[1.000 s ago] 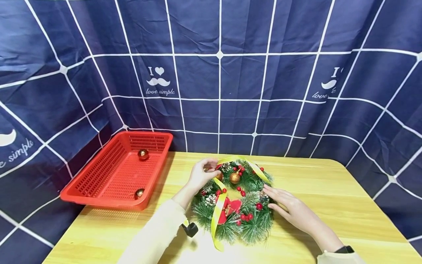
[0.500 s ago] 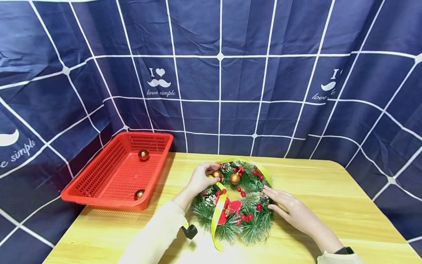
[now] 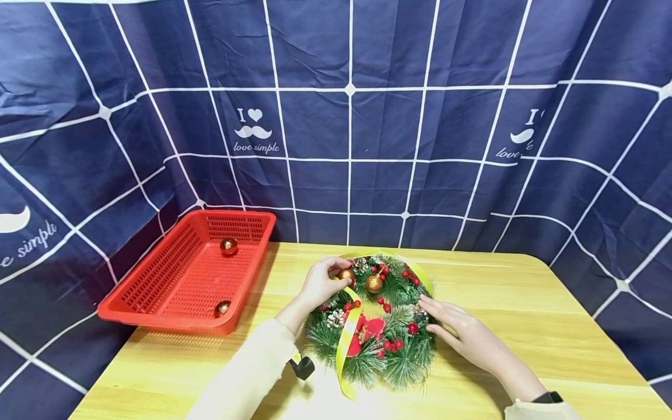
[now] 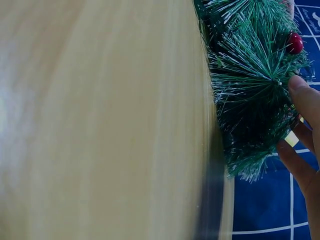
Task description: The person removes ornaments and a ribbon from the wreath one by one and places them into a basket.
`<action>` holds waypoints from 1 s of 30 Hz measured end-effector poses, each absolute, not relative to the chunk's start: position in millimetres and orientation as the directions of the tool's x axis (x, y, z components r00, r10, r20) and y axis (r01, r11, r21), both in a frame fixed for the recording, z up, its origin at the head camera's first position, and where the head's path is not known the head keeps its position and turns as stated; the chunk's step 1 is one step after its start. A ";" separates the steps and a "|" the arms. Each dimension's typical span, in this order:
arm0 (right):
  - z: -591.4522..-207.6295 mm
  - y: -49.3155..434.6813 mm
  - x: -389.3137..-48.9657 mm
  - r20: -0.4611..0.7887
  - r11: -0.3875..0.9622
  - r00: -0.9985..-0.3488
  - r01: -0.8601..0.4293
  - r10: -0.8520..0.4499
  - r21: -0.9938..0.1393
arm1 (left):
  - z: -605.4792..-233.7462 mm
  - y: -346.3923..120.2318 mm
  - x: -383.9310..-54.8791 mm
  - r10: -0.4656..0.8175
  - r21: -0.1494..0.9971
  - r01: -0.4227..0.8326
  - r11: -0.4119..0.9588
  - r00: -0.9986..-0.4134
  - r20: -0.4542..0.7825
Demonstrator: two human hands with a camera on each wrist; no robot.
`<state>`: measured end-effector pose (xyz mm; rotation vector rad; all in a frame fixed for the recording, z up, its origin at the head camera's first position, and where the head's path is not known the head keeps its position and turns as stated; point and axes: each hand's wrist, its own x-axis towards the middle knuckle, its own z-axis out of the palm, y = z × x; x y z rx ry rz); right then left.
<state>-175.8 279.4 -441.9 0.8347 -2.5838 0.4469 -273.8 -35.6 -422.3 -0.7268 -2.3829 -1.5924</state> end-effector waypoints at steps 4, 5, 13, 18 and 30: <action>-441.7 279.3 -175.8 0.447 0.775 -0.752 -0.606 -0.484 -0.180 | -419.0 -33.8 -273.7 0.278 0.830 0.489 0.267 -0.864 0.420; -441.6 279.3 -175.8 0.445 0.776 -0.754 -0.605 -0.484 -0.181 | -418.3 -33.5 -273.7 0.274 0.833 0.489 0.257 -0.864 0.422; -441.0 278.8 -175.8 0.450 0.770 -0.748 -0.611 -0.488 -0.182 | -414.5 -32.5 -274.9 0.210 0.856 0.471 0.214 -0.878 0.431; -440.4 278.6 -175.9 0.459 0.767 -0.742 -0.616 -0.489 -0.179 | -409.9 -31.9 -274.2 0.188 0.865 0.463 0.194 -0.883 0.430; -440.2 279.4 -177.4 0.481 0.748 -0.718 -0.641 -0.504 -0.173 | -398.9 -31.6 -271.4 0.167 0.870 0.468 0.154 -0.880 0.444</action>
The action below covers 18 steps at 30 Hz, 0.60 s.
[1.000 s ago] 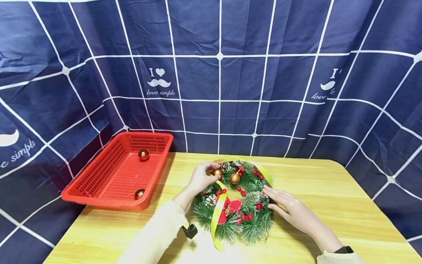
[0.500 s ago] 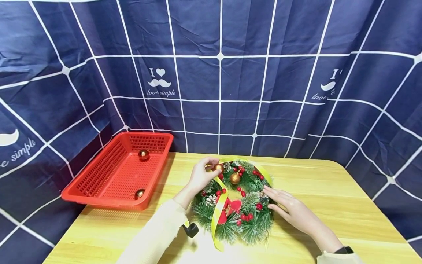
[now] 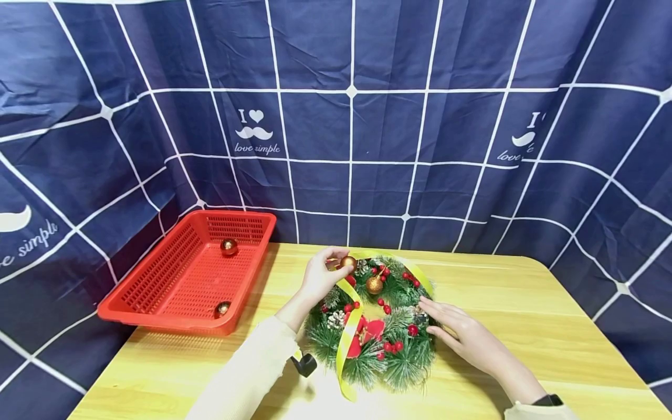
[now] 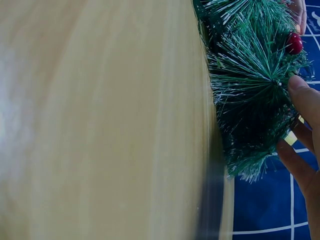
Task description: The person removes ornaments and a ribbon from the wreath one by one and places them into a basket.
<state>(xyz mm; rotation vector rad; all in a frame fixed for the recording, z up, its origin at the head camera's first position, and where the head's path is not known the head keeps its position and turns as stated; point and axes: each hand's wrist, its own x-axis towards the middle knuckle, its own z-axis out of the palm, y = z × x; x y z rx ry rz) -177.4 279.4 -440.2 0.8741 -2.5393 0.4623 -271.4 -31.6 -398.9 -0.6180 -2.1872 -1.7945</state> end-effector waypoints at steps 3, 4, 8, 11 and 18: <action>-440.1 279.1 -176.7 0.476 0.754 -0.724 -0.633 -0.499 -0.173 | -386.6 -31.7 -262.6 0.178 0.869 0.481 0.113 -0.871 0.459; -440.3 279.1 -176.4 0.472 0.759 -0.729 -0.627 -0.495 -0.174 | -382.3 -31.8 -259.5 0.186 0.870 0.481 0.105 -0.869 0.458; -441.0 279.2 -175.3 0.459 0.771 -0.745 -0.611 -0.484 -0.178 | -371.1 -31.3 -252.0 0.208 0.871 0.481 0.103 -0.867 0.454; -441.4 279.7 -175.4 0.464 0.770 -0.741 -0.614 -0.485 -0.175 | -367.7 -30.6 -250.9 0.210 0.876 0.474 0.091 -0.869 0.448; -441.6 279.6 -175.4 0.456 0.774 -0.748 -0.608 -0.482 -0.179 | -362.3 -30.6 -254.2 0.207 0.869 0.491 0.051 -0.857 0.472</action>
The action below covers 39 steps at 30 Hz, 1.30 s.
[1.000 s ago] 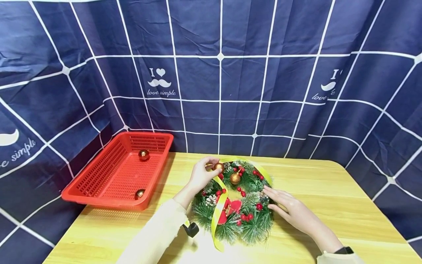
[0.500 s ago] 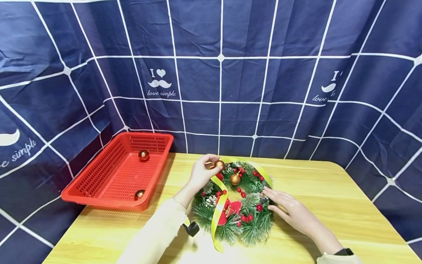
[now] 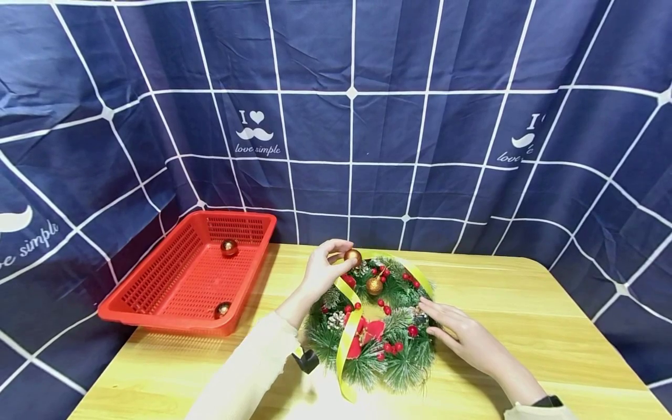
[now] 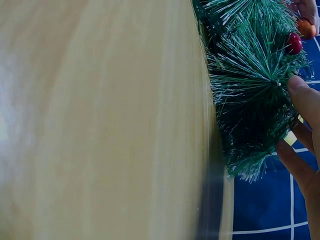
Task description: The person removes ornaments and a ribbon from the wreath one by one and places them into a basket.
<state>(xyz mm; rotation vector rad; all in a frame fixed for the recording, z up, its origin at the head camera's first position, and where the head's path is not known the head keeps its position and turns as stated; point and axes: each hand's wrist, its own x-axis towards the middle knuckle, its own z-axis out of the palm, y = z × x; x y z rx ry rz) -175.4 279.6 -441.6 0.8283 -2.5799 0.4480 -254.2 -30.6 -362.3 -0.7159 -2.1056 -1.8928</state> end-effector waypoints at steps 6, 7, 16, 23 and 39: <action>-442.1 278.8 -175.0 0.433 0.785 -0.768 -0.590 -0.472 -0.191 | -355.5 -30.0 -251.7 0.212 0.876 0.482 0.018 -0.858 0.468; -442.2 278.8 -175.0 0.433 0.785 -0.769 -0.589 -0.471 -0.190 | -354.5 -29.9 -251.0 0.215 0.875 0.483 0.014 -0.856 0.470; -442.7 279.6 -175.1 0.458 0.773 -0.739 -0.615 -0.494 -0.159 | -348.3 -27.8 -246.3 0.233 0.880 0.476 0.006 -0.856 0.461; -443.1 279.7 -175.6 0.471 0.760 -0.726 -0.629 -0.501 -0.161 | -345.9 -26.6 -244.0 0.239 0.882 0.471 -0.015 -0.855 0.460; -443.0 280.0 -176.5 0.457 0.765 -0.745 -0.615 -0.486 -0.191 | -337.1 -30.2 -238.7 0.295 0.891 0.449 -0.073 -0.843 0.449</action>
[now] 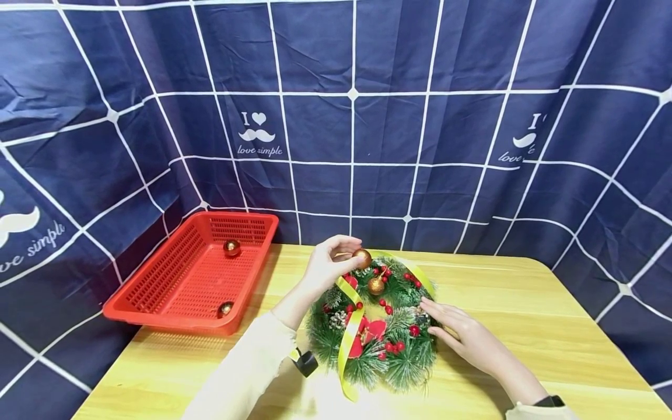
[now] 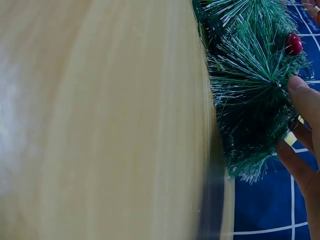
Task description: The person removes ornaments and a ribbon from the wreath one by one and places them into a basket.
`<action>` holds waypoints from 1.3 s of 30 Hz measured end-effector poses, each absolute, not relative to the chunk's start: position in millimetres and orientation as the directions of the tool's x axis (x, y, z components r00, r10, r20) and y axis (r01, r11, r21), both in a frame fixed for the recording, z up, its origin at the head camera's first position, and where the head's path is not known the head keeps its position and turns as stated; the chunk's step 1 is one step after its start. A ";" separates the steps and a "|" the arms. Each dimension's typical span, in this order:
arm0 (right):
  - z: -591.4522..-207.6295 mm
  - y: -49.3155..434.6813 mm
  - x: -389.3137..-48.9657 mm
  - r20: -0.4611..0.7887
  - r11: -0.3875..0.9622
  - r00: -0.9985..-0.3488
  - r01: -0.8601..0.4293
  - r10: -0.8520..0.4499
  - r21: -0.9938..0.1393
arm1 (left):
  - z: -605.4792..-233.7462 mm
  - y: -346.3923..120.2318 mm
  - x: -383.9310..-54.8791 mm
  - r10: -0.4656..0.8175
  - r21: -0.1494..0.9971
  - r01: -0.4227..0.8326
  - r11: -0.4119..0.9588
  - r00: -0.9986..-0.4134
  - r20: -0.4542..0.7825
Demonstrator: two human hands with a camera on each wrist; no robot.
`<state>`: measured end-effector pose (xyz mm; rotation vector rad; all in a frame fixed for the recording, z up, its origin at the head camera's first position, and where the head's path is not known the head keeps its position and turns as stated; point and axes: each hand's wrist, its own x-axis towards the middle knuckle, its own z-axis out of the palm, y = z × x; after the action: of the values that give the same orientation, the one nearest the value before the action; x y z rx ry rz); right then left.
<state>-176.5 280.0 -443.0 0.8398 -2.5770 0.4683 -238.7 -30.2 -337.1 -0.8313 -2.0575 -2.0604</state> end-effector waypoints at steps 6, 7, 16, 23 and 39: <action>-442.4 280.3 -177.3 0.480 0.746 -0.720 -0.641 -0.501 -0.182 | -328.2 -39.3 -233.0 0.277 0.880 0.470 -0.065 -0.839 0.469; -442.2 280.3 -177.1 0.482 0.745 -0.715 -0.644 -0.506 -0.174 | -327.1 -40.9 -232.1 0.274 0.880 0.471 -0.066 -0.839 0.469; -441.8 279.8 -175.5 0.464 0.756 -0.728 -0.632 -0.504 -0.170 | -320.9 -55.2 -225.7 0.251 0.895 0.440 -0.068 -0.861 0.442; -443.0 279.4 -176.1 0.470 0.759 -0.730 -0.627 -0.496 -0.173 | -315.5 -75.0 -221.1 0.242 0.892 0.447 -0.057 -0.861 0.447; -443.0 280.0 -177.3 0.450 0.761 -0.734 -0.628 -0.509 -0.162 | -316.2 -131.5 -214.9 0.146 0.909 0.414 0.038 -0.903 0.405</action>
<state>-177.3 280.0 -443.0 0.8688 -2.5765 0.4307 -214.9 -131.5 -316.2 -0.5806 -2.1079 -1.9654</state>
